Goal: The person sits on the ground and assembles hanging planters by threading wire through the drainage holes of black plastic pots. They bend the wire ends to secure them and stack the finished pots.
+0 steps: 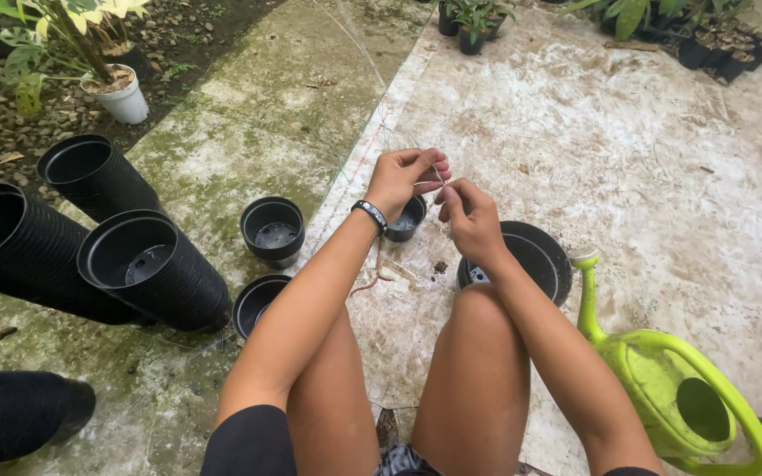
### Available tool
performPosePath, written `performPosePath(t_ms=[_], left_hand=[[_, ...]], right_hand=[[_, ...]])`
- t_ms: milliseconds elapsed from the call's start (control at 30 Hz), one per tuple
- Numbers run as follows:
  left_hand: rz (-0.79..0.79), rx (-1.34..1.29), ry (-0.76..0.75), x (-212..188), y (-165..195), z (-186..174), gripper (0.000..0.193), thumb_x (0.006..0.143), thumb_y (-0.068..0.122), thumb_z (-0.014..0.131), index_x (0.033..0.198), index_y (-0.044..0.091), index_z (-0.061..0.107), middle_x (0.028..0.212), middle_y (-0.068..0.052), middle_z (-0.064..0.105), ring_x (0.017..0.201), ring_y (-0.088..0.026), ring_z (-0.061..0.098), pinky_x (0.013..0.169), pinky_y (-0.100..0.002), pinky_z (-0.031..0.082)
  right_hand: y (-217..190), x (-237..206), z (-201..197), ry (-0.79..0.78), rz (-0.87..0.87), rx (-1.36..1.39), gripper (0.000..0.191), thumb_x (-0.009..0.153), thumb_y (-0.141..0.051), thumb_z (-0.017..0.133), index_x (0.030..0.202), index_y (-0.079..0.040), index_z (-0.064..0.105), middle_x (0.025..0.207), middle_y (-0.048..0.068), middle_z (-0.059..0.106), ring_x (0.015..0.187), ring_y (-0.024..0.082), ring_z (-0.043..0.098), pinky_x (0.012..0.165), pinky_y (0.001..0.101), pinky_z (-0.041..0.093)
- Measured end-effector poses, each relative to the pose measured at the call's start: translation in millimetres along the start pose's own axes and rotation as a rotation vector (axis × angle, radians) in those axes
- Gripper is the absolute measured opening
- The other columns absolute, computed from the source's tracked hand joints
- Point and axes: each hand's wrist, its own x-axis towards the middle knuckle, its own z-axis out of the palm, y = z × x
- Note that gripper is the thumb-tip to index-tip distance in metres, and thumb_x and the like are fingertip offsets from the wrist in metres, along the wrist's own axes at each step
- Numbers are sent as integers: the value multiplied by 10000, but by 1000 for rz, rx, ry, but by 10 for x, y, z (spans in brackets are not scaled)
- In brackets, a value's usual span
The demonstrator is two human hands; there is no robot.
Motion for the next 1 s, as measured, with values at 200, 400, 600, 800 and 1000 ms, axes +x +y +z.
performPosePath(t_ms=[200,400,600,800,1000], left_hand=[[26,-113,24,-25,-103,60,254,926,164,744,1037,-61,705,1020,-148,761,966,-255,774,817,-337,665],[72,-24,108,60,-73,-31,209,947,121,728,1045,-63,717,1012,-123,754,929,-227,744,772,-333,656],[87,-78,2,9,99,-133,194,943,102,732,1104,6,682,989,-117,744,922,-216,743,820,-325,642],[144,-6,-11,-90,261,-139,162,930,105,738,1041,6,675,980,-114,759,935,-222,766,817,-345,659],[144,-5,94,-78,213,-129,124,927,57,747,998,-5,667,967,-119,757,913,-230,769,780,-343,656]], right_hand=[[-42,3,39,56,-69,-185,212,1080,-151,541,945,-2,608,728,78,628,623,124,551,575,306,457],[21,22,33,70,-134,-394,239,1053,-160,600,891,15,583,671,152,582,536,203,508,533,373,420],[270,70,-6,-12,108,270,334,1104,-151,500,789,-50,458,638,-29,418,535,80,358,466,273,313],[472,88,-127,-114,95,495,353,1099,-138,472,756,-78,414,643,-48,379,532,58,343,483,245,314],[363,31,-125,-45,16,235,308,1108,-135,525,821,-31,489,671,-9,436,579,84,394,519,262,339]])
